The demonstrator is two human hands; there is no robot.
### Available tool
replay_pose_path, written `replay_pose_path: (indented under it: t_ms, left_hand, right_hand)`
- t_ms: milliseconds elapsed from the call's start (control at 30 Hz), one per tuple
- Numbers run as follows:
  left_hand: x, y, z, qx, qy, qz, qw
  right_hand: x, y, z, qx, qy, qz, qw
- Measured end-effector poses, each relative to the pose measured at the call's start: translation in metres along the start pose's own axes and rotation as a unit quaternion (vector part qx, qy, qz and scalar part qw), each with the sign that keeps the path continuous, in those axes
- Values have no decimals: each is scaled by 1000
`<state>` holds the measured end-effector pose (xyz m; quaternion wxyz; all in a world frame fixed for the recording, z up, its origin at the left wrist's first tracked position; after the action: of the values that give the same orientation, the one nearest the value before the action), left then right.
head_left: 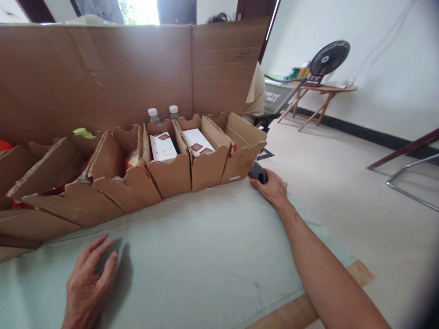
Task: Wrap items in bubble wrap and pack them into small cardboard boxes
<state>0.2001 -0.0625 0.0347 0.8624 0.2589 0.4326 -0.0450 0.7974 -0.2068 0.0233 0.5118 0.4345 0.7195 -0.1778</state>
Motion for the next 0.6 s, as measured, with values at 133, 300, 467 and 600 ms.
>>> replay_pose_path:
  t_ms: [133, 300, 467, 600]
  left_hand:
    - [-5, 1, -1, -5, 6, 20, 1000]
    - [3, 1, -8, -26, -4, -16, 1000]
    - [5, -1, -11, -34, -22, -18, 999]
    - [6, -1, -10, -36, -29, -13, 999]
  right_hand:
    - [2, 2, 1, -10, -2, 2, 1000]
    - [-1, 1, 0, -15, 1, 16, 1000]
    - [-2, -2, 1, -7, 10, 29, 1000]
    - [-25, -7, -15, -10, 35, 70, 997]
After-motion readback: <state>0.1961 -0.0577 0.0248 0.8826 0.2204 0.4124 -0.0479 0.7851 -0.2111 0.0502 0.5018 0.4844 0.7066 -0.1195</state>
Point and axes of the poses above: each hand's wrist, its own y-axis towards the middle knuckle, its own x-axis out of the palm, z = x × y, the point moved 10 cm from there along y, towards the middle knuckle, and after that the axes turned 2 degrees about -z, right-handed, at the moved point
